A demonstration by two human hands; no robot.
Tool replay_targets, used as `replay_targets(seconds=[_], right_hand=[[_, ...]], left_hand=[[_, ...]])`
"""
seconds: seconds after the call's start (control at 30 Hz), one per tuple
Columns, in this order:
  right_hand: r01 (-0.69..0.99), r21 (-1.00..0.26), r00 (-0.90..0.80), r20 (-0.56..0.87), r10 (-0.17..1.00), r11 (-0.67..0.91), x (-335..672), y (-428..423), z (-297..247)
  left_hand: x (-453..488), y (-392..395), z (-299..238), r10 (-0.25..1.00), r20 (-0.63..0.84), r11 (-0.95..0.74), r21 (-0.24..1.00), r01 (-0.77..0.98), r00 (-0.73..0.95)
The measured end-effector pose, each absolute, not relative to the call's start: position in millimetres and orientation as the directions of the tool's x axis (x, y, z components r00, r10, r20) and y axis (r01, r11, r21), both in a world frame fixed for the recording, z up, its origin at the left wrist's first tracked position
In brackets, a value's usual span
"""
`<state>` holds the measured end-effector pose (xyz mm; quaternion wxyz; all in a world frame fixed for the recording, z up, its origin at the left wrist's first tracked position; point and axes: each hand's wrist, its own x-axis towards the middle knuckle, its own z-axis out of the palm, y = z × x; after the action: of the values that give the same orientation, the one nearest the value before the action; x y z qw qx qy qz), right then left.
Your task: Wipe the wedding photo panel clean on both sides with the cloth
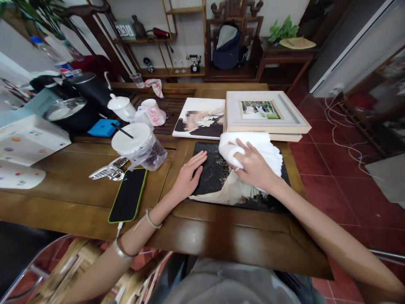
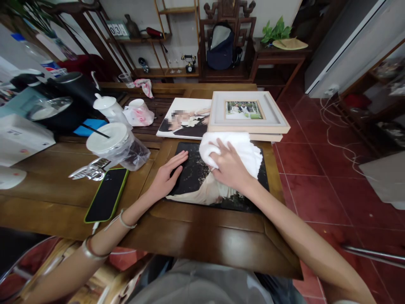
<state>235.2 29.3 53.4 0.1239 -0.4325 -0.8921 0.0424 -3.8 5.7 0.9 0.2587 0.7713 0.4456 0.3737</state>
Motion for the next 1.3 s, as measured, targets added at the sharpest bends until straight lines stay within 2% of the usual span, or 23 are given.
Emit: replay_targets(seconds=[0.2,0.43,0.57,0.63,0.8,0.9,1.0,1.17,1.3], right_hand=[[0.664,-0.306,-0.713,0.014,0.701,0.682,211.2,-22.4,60.2],[0.537,-0.405,-0.796,0.047,0.603,0.740,210.9,-101.1,64.0],[0.572,-0.454,-0.770,-0.009,0.638,0.683,226.4,-89.7,71.6],[0.640,-0.420,-0.721,-0.041,0.691,0.643,235.2,-72.7,72.4],[0.854,-0.218,-0.483,0.003,0.875,0.472,241.8,-27.8,68.6],[0.900,-0.175,-0.407,-0.005,0.913,0.400,228.9,-13.7,69.0],[0.829,-0.222,-0.532,-0.030,0.847,0.513,210.5,-17.7,68.8],[0.532,-0.360,-0.822,-0.006,0.569,0.766,195.5,-52.6,60.1],[0.368,-0.438,-0.901,0.052,0.431,0.820,206.8,-76.6,59.7]], left_hand=[[-3.9,6.1,1.1,0.885,0.334,-0.460,0.738,0.493,0.326],[-4.3,6.1,3.3,0.889,0.317,-0.449,0.748,0.488,0.331],[-4.4,6.3,2.5,0.887,0.318,-0.452,0.745,0.491,0.334],[-4.4,6.2,2.0,0.889,0.315,-0.449,0.741,0.500,0.331],[-3.9,5.4,1.8,0.890,0.323,-0.450,0.736,0.506,0.322],[-3.9,5.1,2.9,0.893,0.316,-0.441,0.749,0.494,0.319],[-4.3,4.4,6.3,0.903,0.304,-0.414,0.804,0.428,0.302],[-4.2,2.5,14.0,0.916,0.310,-0.382,0.867,0.319,0.254],[-4.4,1.4,15.8,0.909,0.321,-0.398,0.859,0.322,0.267]])
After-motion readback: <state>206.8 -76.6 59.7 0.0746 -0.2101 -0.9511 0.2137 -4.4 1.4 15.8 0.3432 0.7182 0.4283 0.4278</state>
